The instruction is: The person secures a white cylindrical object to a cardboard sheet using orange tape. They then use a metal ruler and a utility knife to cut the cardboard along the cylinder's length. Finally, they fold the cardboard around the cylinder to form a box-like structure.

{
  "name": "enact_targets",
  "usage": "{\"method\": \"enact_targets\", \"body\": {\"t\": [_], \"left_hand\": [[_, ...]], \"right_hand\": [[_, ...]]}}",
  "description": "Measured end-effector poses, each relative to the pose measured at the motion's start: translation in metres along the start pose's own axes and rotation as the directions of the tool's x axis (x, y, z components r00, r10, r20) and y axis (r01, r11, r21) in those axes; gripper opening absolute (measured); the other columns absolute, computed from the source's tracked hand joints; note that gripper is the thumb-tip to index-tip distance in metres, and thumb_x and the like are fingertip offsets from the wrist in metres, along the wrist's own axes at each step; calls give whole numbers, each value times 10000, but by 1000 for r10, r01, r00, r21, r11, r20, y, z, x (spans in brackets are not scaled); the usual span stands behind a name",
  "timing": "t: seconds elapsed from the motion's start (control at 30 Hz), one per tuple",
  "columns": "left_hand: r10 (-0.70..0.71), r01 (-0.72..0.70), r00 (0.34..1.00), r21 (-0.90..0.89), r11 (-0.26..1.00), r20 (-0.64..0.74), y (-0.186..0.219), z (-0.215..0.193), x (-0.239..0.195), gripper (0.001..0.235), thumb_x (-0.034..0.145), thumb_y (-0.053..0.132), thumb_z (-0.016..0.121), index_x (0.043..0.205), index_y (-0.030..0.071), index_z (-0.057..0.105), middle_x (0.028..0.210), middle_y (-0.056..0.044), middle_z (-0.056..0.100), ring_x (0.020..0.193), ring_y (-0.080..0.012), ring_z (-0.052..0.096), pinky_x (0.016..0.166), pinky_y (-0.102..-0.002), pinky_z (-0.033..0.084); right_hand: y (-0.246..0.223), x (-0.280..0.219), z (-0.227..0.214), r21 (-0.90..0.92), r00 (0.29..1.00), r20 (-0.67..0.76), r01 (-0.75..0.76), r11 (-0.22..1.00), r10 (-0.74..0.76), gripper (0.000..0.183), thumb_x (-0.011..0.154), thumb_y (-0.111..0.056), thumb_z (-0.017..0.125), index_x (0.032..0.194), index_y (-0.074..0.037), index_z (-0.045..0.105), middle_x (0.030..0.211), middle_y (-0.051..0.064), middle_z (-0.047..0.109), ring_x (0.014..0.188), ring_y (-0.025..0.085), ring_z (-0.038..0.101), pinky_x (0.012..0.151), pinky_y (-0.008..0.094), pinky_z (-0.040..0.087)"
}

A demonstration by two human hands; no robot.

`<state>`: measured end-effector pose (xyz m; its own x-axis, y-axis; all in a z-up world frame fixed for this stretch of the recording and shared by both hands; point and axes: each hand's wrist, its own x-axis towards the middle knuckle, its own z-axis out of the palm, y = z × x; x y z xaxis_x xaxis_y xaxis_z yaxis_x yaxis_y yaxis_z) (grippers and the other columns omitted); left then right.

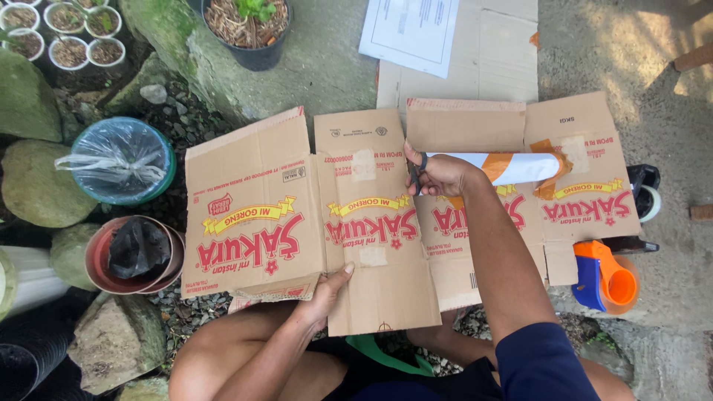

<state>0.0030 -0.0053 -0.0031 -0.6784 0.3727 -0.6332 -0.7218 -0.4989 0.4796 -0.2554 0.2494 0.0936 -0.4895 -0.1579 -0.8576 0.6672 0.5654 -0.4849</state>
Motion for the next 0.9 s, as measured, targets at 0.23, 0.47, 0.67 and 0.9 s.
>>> {"method": "enact_targets", "body": {"t": [0.23,0.47,0.67,0.9], "left_hand": [[-20,20,1000,-15,1000,1,4,0,1,619,908,366,662,1376,-28,565,1268,-191,696,1169,-263,676,999,-425,561],[19,-19,1000,3,1000,3,4,-1,-6,604,942,365,625,1388,-39,581,1317,-183,704,1185,-225,686,1030,-362,536],[67,-61,995,75,995,-72,9,6,-37,571,943,343,610,1366,-40,597,1251,-188,738,1135,-248,711,988,-370,555],[192,-158,981,474,866,-23,12,51,-62,502,954,359,637,1288,-10,699,1212,-137,778,1107,-198,714,978,-317,550]], "right_hand": [[-4,7,7,-134,985,-169,9,991,-31,705,752,-828,638,753,-124,614,611,-46,552,467,27,388,392,192,264],[-2,-12,9,19,993,-112,34,999,-32,701,835,-779,602,829,-84,687,681,-5,651,534,33,494,458,187,392],[10,-57,8,-103,970,-99,210,972,-220,568,798,-621,694,1001,-91,669,741,22,698,587,84,566,508,237,428],[172,-156,58,-80,730,-407,570,818,-549,703,747,-396,858,1310,-53,614,957,46,653,842,112,612,739,263,503]]}}
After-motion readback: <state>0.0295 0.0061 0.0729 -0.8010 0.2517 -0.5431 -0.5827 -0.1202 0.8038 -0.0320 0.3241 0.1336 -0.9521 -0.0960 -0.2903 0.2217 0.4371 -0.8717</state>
